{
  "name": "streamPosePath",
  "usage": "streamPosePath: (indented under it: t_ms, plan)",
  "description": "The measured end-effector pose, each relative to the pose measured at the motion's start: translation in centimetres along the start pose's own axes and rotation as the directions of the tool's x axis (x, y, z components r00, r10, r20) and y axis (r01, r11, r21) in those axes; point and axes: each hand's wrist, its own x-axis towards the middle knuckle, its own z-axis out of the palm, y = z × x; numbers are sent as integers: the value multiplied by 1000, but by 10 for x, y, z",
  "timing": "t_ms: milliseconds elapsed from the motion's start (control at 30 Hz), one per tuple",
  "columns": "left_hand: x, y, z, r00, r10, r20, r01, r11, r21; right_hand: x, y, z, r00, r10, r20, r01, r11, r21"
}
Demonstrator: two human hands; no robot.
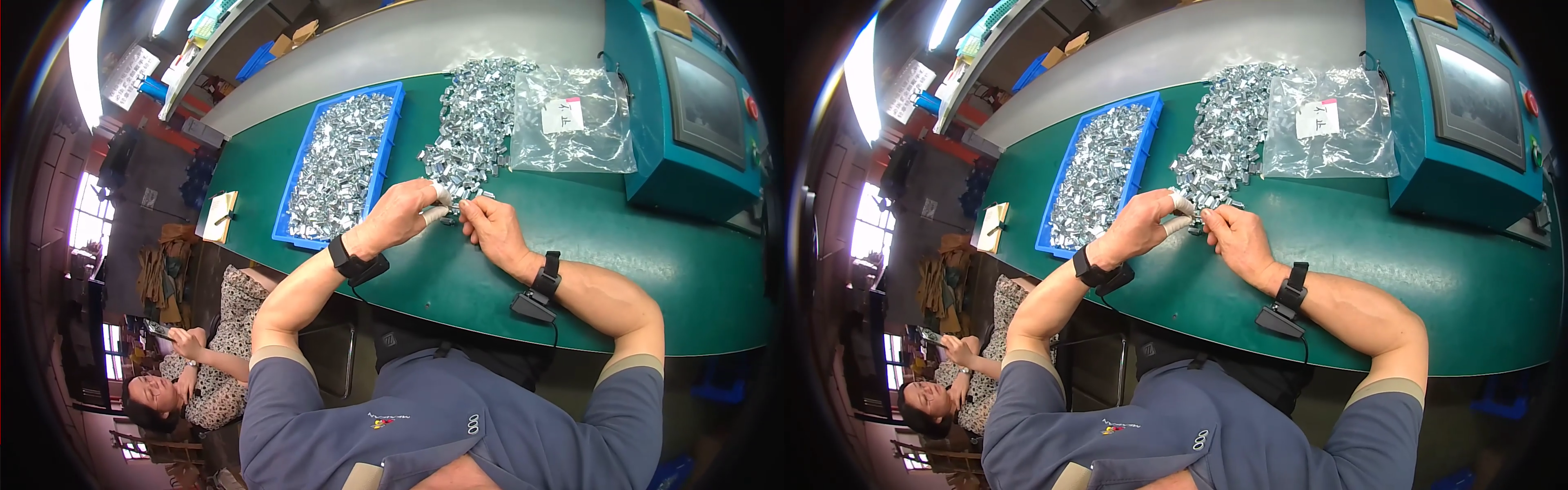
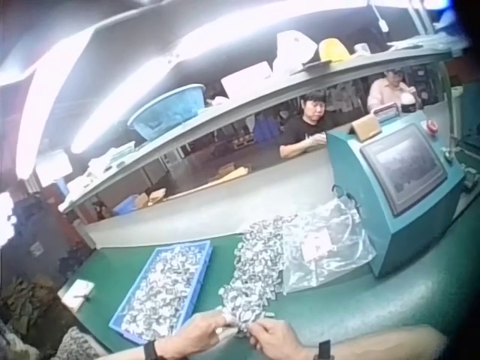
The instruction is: The person picks up a metal clip from a blue tray, slides it onto a metal rod, and then removes the clip and places it into a pile on the table.
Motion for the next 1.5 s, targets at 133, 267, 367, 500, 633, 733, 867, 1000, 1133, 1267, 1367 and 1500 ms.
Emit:
streamPosePath:
  t_ms: [133,267,367,500,633,733,867,1000,1133,1267,1367,1500]
  plan:
    - [-2,-8,-10,999,-43,29,44,999,-28,1,1,-3,998,-25,-49,29,997,73]
    - [-6,-56,-39,940,-307,-152,306,952,-30,2,1,-3,998,-39,-45,44,992,119]
    - [-4,-106,-69,852,-451,-267,498,855,145,-1,-3,-5,999,1,-38,3,994,108]
    - [-10,-146,-93,823,-438,-361,543,792,277,1,-2,-1,999,-23,-23,26,990,136]
    - [4,-130,-59,929,-268,-255,338,896,289,2,0,-4,1000,-7,-26,10,993,119]
    - [25,-106,-26,965,-251,-76,262,934,242,0,-1,-4,1000,1,-27,2,992,128]
    - [35,-106,-3,960,-280,-20,273,913,302,2,-1,-1,1000,9,-21,-6,992,129]
    - [35,-111,-3,920,-390,30,378,906,192,2,1,0,1000,-3,-20,6,991,133]
    - [23,-78,-7,850,-527,13,527,848,-58,4,4,-3,999,-22,-27,25,989,143]
    - [3,-46,-2,791,-576,208,545,507,-668,4,7,-3,999,-36,-31,40,989,145]
    - [-9,-43,8,782,-582,224,523,417,-743,4,5,-2,999,-28,-34,32,990,134]
    - [-17,-42,19,772,-578,263,496,289,-819,3,2,-1,999,-14,-50,20,992,126]
